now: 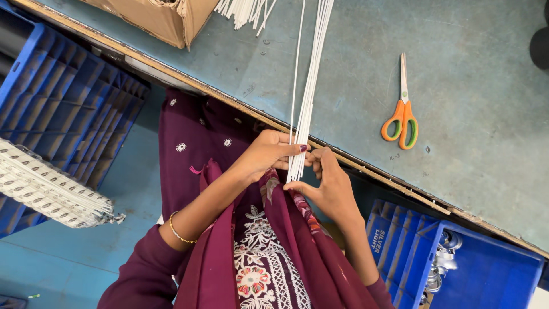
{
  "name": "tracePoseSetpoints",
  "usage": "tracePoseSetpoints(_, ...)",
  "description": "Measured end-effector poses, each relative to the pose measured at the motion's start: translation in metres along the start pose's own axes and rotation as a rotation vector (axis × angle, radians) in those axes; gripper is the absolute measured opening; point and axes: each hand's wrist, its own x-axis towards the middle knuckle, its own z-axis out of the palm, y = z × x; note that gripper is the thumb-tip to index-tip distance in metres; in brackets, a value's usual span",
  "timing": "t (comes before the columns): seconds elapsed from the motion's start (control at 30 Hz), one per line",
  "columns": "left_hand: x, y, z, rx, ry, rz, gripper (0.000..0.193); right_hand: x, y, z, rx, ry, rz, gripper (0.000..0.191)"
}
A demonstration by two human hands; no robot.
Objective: The person gathers long white sticks from a cardboard box on the workbench, aligns them into a bundle against the table edge, and trims the ends of the bundle with scissors. She sets trimmed sticks aside and repeats the aligning and cutting on additional bundles.
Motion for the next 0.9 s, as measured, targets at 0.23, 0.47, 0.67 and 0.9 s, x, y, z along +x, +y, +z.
tracePoseSetpoints(0.23,-0.001,-0.002,0.007,0.045,0.026,0.008,0.028,0.0,-0.004,-0.001,-0.043,0.011,0.015,0.077)
tracePoseSetpoints(0.47,-0.004,-0.004,0.012,0.01,-0.018,0.031,0.027,-0.001,-0.001,0.004,0.042,0.01,0.208,0.068)
tracePoseSetpoints(0.67,0.001,-0.01,0.001,-0.012,-0.022,0.032,0.03,-0.001,0.022,0.009,0.632,0.015,0.384,0.023)
tracePoseSetpoints(0.9,0.007,-0.023,-0.004,0.005,0.018,0.021,0.032,0.002,0.046,0.02,0.669,0.02,0.393,0.013)
